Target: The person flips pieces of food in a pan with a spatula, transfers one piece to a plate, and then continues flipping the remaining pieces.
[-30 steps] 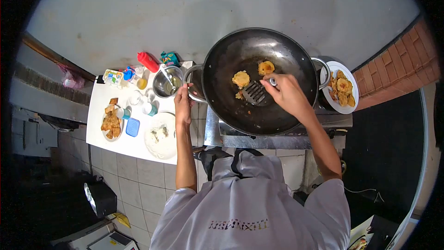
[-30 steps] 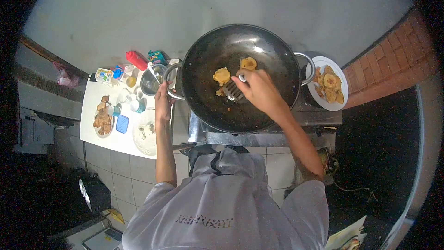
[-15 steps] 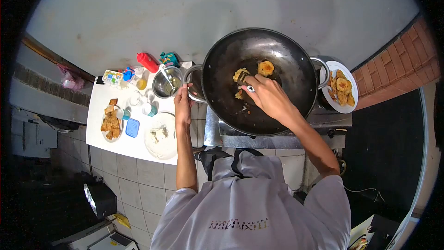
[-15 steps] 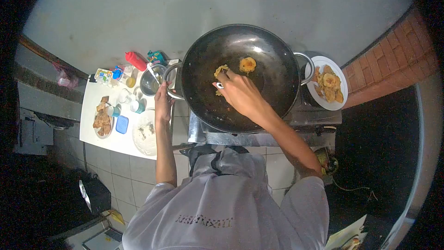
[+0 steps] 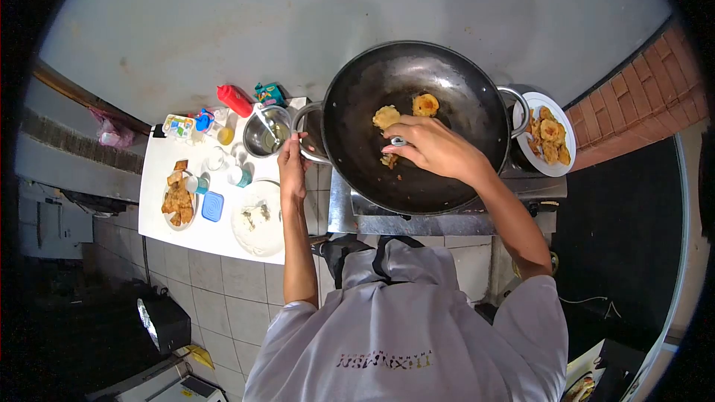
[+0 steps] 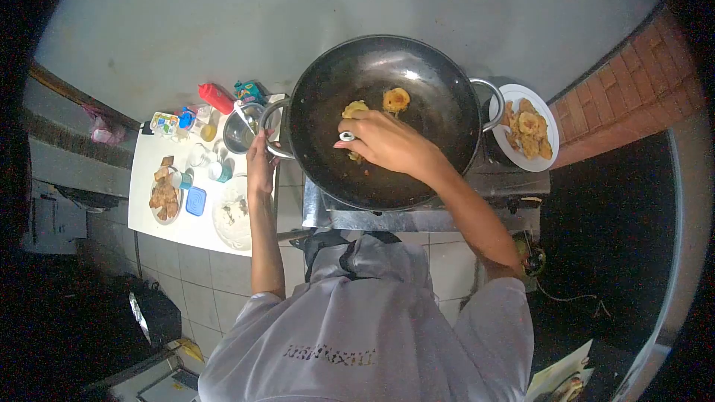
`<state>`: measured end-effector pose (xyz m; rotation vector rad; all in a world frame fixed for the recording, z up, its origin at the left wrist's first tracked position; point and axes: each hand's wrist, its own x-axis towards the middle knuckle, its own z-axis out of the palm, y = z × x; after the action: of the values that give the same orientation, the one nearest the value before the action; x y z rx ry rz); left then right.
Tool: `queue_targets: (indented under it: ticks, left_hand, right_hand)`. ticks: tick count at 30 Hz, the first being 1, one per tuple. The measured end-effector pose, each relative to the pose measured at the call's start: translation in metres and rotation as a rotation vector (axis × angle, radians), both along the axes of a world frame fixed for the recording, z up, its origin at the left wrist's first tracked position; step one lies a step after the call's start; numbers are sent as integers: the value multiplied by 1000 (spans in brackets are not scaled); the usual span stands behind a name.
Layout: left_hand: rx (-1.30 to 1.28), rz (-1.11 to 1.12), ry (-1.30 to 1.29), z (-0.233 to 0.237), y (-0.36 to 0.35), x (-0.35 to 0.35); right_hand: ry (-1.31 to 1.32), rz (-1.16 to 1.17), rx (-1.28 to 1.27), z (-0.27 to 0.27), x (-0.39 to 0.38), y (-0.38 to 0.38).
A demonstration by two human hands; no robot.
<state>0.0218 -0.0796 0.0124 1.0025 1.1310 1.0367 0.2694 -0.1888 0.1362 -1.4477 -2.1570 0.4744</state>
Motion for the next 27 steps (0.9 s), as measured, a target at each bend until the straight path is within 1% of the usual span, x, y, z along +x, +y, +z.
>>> queue_targets:
  ticks: [4, 6, 7, 8, 10, 12, 14, 16, 18, 19, 21, 22, 24, 27]
  left_hand:
    - [-4, -6, -14, -2, 1, 0]
    - [-2, -6, -12, -4, 2, -1]
    - [1, -3, -11, -5, 3, -1]
    - [1, -9, -11, -6, 3, 0]
    - [-4, -2, -30, -5, 3, 0]
    - [3, -1, -26, -5, 3, 0]
    - [11, 3, -23, -4, 3, 1]
    - [4, 14, -21, -3, 2, 0]
    - [0, 9, -21, -3, 3, -1]
    - [-6, 3, -23, -3, 3, -1]
    - [-3, 3, -18, -1, 2, 0]
    - [-2, -2, -14, 0, 2, -1]
    - [0, -2, -11, -2, 3, -1]
    - [6, -4, -8, -4, 4, -2]
  right_hand:
    - [56, -27, 35, 3, 17, -11]
    - [146, -183, -60, 8, 24, -17]
    - [183, -187, 10, -2, 31, -16]
    - [183, -192, 11, -4, 35, -15]
    - [249, -342, -113, -7, 41, -15]
    - [267, -340, -67, -16, 50, -10]
    - [421, -364, -83, -15, 52, -6]
    - [469, -342, -62, -21, 56, -2]
    - [593, -487, -237, -24, 58, 1]
    - [593, -485, -236, -28, 60, 3]
    - [751, -521, -296, -41, 62, 7]
    - [752, -519, -296, -45, 62, 9]
    - [869, -511, -288, -52, 61, 13]
    - [929, -542, -280, -56, 55, 19]
